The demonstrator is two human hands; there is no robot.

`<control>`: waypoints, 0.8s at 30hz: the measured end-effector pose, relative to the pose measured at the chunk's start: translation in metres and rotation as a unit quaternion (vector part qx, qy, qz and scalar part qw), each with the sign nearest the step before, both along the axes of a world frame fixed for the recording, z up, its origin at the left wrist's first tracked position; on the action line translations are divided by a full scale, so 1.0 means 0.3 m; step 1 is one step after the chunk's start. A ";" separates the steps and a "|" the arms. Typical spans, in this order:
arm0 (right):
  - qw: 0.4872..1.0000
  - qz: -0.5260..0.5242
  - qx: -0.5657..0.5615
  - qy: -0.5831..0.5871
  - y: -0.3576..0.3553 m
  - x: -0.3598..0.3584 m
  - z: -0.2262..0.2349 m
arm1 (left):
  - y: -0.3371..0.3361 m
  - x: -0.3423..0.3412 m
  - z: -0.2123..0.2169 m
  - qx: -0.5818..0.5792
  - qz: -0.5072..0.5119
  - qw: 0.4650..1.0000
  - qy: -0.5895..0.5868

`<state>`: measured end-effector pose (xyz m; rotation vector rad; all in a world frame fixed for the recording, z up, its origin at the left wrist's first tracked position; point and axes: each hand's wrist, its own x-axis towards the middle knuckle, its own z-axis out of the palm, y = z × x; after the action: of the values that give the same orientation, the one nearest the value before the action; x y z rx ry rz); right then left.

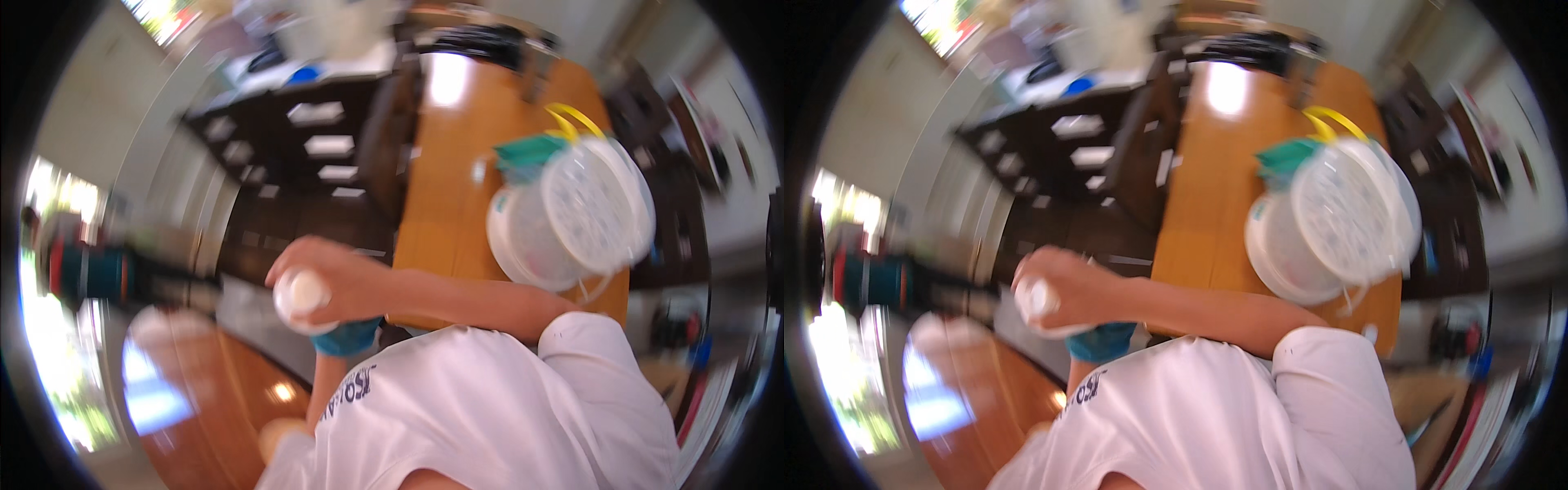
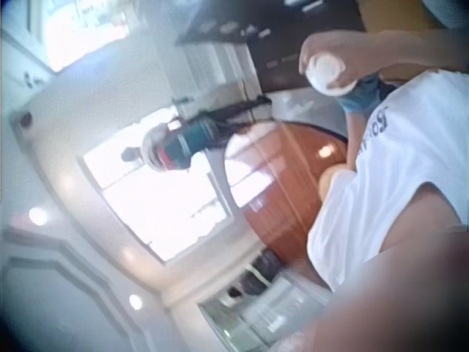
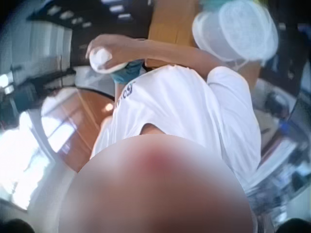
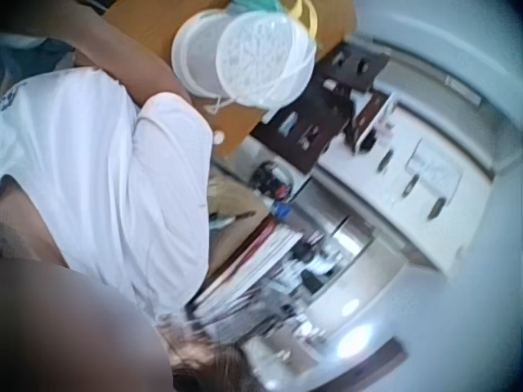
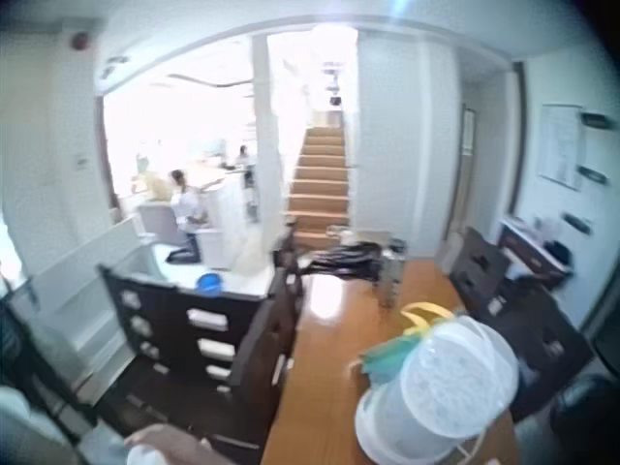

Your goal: The person kneels on the floor and wipes the legs and underside of a dark wooden table with a blue cloth. They then stand, move to a round wooden table, and wipe its surface. The person also handles a white spray bottle, opening and closing its cap.

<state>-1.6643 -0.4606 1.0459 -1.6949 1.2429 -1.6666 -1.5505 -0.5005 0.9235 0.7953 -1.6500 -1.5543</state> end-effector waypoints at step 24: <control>0.406 -0.897 -0.126 -0.121 1.105 -0.403 -0.291 | -0.223 -0.397 0.236 -0.041 -0.126 0.984 0.119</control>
<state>-1.7852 -0.1290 0.9587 0.9360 2.9595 -2.7217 -1.6696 -0.5675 0.9941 0.3503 -1.6712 -1.6683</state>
